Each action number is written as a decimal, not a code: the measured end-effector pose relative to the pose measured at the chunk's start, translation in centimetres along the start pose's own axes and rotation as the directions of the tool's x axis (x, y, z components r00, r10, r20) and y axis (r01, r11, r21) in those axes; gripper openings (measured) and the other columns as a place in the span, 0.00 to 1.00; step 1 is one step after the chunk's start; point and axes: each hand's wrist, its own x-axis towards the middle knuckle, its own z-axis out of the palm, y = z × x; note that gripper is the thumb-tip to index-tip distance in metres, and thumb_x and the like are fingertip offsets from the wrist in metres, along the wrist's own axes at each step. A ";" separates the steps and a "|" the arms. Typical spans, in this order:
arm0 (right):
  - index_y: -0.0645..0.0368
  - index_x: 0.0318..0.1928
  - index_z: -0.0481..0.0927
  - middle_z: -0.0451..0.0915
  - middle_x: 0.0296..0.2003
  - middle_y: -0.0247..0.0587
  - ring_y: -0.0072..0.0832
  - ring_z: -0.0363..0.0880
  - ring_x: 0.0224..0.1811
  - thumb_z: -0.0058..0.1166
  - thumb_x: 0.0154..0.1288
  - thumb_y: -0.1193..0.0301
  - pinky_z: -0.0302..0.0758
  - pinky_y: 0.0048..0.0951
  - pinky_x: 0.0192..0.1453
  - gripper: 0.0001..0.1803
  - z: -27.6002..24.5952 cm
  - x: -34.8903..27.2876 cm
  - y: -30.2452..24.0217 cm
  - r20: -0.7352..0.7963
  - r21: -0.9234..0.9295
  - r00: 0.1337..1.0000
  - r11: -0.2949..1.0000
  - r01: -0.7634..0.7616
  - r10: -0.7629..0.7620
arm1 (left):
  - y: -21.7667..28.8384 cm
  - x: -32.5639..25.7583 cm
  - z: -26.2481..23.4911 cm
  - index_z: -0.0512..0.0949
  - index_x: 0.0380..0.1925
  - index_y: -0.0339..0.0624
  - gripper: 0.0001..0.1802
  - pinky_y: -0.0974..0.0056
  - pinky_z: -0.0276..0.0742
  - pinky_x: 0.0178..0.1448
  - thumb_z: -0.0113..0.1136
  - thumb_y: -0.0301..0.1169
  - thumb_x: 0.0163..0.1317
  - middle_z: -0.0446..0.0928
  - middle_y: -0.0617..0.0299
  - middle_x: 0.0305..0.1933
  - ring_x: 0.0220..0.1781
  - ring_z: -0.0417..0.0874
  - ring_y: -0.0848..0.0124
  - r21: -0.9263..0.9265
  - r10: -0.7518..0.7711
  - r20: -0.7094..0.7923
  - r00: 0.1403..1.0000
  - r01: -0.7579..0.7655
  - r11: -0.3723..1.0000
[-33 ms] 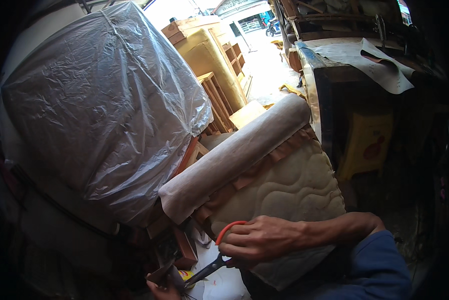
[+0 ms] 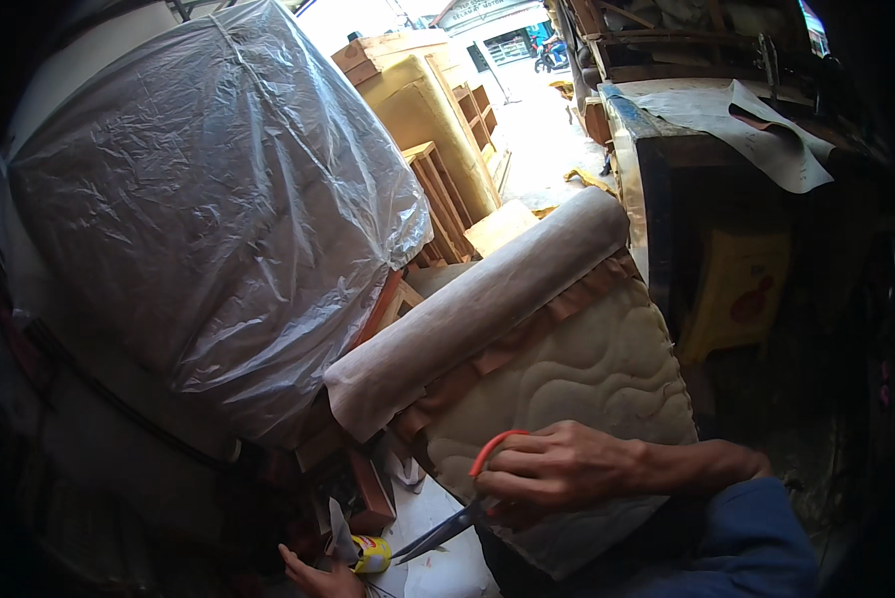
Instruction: The person selects fabric pieces, then sits on the floor to upholster a chair. They wrap fabric around the chair frame, secure it with a staple gun, trim excess fabric with scissors, and use a hammer to adjust the fit.
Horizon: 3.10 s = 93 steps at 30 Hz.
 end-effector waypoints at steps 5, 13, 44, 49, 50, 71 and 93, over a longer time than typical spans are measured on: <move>0.63 0.42 0.80 0.78 0.26 0.37 0.22 0.80 0.28 0.73 0.61 0.60 0.77 0.27 0.34 0.20 -6.8 -19.5 -2.2 -0.665 0.152 0.213 0.409 -0.900 0.716 | 7.1 2.9 4.3 0.72 0.61 0.34 0.29 0.59 0.65 0.71 0.53 0.49 0.76 0.75 0.56 0.59 0.66 0.74 0.65 -0.810 0.007 0.098 0.995 0.076 0.581; 0.61 0.44 0.85 0.86 0.39 0.52 0.47 0.87 0.45 0.69 0.58 0.62 0.83 0.45 0.48 0.18 -1.8 -64.9 -16.1 -0.562 -0.093 -0.676 -0.848 -0.521 0.477 | 14.8 13.6 16.3 0.71 0.64 0.30 0.42 0.56 0.70 0.67 0.55 0.61 0.71 0.72 0.49 0.65 0.63 0.76 0.59 -0.760 0.038 0.415 0.909 0.324 0.564; 0.59 0.67 0.71 0.82 0.56 0.58 0.52 0.80 0.61 0.67 0.58 0.60 0.76 0.48 0.63 0.37 5.0 -65.9 -10.8 -0.778 0.248 -0.588 -0.753 -0.610 0.220 | 17.3 7.3 12.4 0.78 0.56 0.31 0.27 0.57 0.78 0.60 0.63 0.46 0.71 0.81 0.53 0.51 0.53 0.82 0.65 -0.986 0.083 0.169 0.982 0.169 0.006; 0.60 0.43 0.78 0.79 0.28 0.38 0.29 0.80 0.25 0.60 0.65 0.65 0.77 0.31 0.27 0.12 -7.4 -52.0 -11.7 -0.427 0.839 -0.787 -0.129 -0.529 0.446 | 16.4 6.1 12.3 0.79 0.54 0.27 0.26 0.63 0.76 0.55 0.60 0.44 0.74 0.83 0.55 0.45 0.48 0.82 0.69 -0.968 0.273 0.039 0.961 -0.031 0.248; 0.58 0.38 0.77 0.74 0.23 0.33 0.23 0.74 0.20 0.58 0.66 0.65 0.70 0.27 0.22 0.09 -9.4 -47.1 -11.7 -0.508 0.803 -0.722 -0.045 -0.594 0.470 | 16.4 6.1 12.6 0.80 0.50 0.31 0.25 0.65 0.73 0.54 0.59 0.48 0.74 0.83 0.60 0.44 0.47 0.80 0.73 -0.971 0.251 0.053 0.966 -0.008 0.238; 0.62 0.66 0.70 0.80 0.53 0.40 0.25 0.80 0.53 0.54 0.65 0.84 0.81 0.32 0.54 0.28 -0.8 -0.5 -10.7 0.147 0.515 0.443 0.314 -0.798 0.885 | 18.2 4.5 16.0 0.75 0.60 0.28 0.37 0.58 0.79 0.57 0.61 0.55 0.70 0.86 0.51 0.45 0.47 0.87 0.64 -0.903 0.090 -0.218 0.972 -0.236 0.359; 0.62 0.61 0.75 0.82 0.53 0.42 0.29 0.82 0.54 0.63 0.61 0.78 0.80 0.34 0.56 0.27 -0.1 0.5 -10.7 0.053 0.392 0.517 0.459 -0.798 0.854 | 18.0 3.8 15.5 0.67 0.66 0.22 0.44 0.56 0.84 0.51 0.56 0.57 0.71 0.86 0.43 0.44 0.45 0.90 0.55 -0.874 0.162 -0.145 0.976 -0.203 0.441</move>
